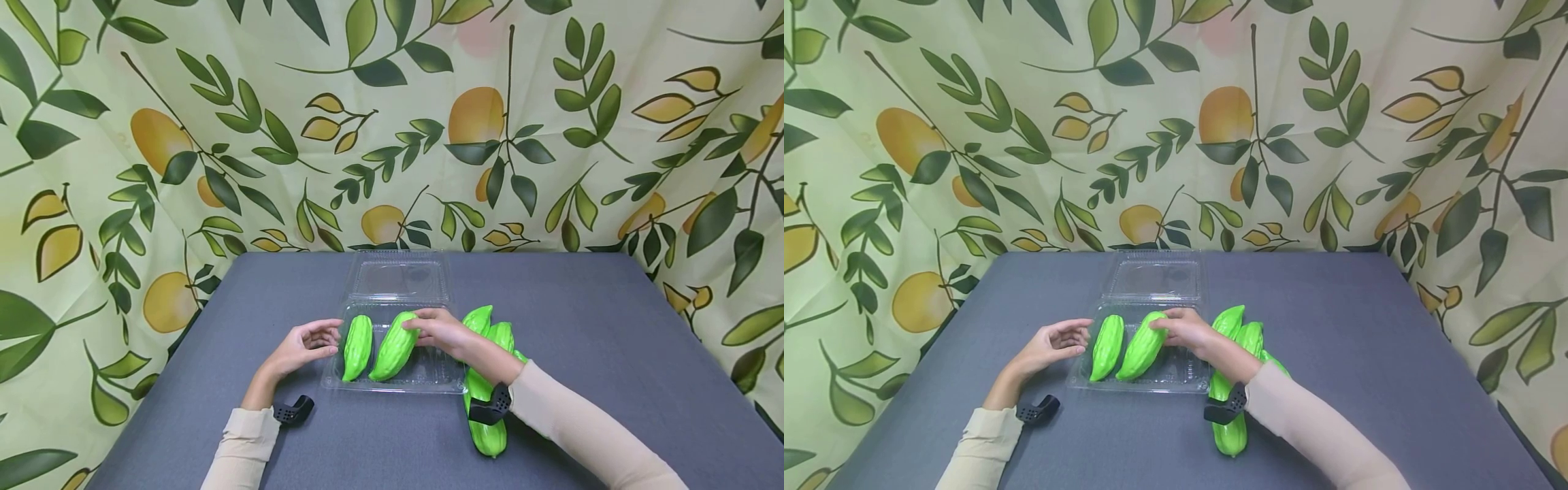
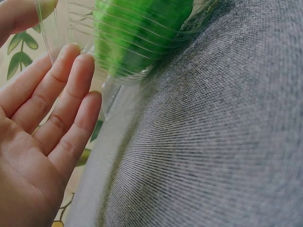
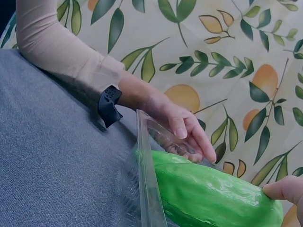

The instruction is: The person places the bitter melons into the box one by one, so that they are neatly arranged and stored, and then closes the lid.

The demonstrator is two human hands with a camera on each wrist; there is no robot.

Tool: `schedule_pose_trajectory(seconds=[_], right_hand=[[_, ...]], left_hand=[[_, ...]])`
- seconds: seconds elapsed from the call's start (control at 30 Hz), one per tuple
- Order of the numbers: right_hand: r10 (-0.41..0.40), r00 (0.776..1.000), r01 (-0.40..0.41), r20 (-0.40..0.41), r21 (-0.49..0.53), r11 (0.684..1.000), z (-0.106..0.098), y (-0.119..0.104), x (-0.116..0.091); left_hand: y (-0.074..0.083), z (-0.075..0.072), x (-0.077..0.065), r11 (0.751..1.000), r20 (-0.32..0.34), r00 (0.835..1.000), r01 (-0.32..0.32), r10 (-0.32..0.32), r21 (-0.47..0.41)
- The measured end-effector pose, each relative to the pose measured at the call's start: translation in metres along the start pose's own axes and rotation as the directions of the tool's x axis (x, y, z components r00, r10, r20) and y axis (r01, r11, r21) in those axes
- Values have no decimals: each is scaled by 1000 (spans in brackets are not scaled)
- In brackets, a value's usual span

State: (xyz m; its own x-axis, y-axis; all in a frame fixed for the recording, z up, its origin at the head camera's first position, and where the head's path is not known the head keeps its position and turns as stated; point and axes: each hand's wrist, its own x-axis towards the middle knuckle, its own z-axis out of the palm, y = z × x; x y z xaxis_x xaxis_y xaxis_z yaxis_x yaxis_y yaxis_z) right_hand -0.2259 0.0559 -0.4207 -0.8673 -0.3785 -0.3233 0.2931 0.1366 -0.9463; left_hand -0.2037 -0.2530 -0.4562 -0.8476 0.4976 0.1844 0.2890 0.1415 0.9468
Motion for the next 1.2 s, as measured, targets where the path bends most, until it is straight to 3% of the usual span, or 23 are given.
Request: schedule_pose_trajectory(seconds=[0.83, 1.2], right_hand=[[51, 998, -51, 28, 0, 999, 13, 5, 21], [88, 996, -88, -26, -21, 996, 20, 7, 26]], left_hand=[[0, 0, 0, 1000, -1, 1000, 9, -9, -8], [1, 0, 0, 1000, 1, 1000, 8, -8, 0]])
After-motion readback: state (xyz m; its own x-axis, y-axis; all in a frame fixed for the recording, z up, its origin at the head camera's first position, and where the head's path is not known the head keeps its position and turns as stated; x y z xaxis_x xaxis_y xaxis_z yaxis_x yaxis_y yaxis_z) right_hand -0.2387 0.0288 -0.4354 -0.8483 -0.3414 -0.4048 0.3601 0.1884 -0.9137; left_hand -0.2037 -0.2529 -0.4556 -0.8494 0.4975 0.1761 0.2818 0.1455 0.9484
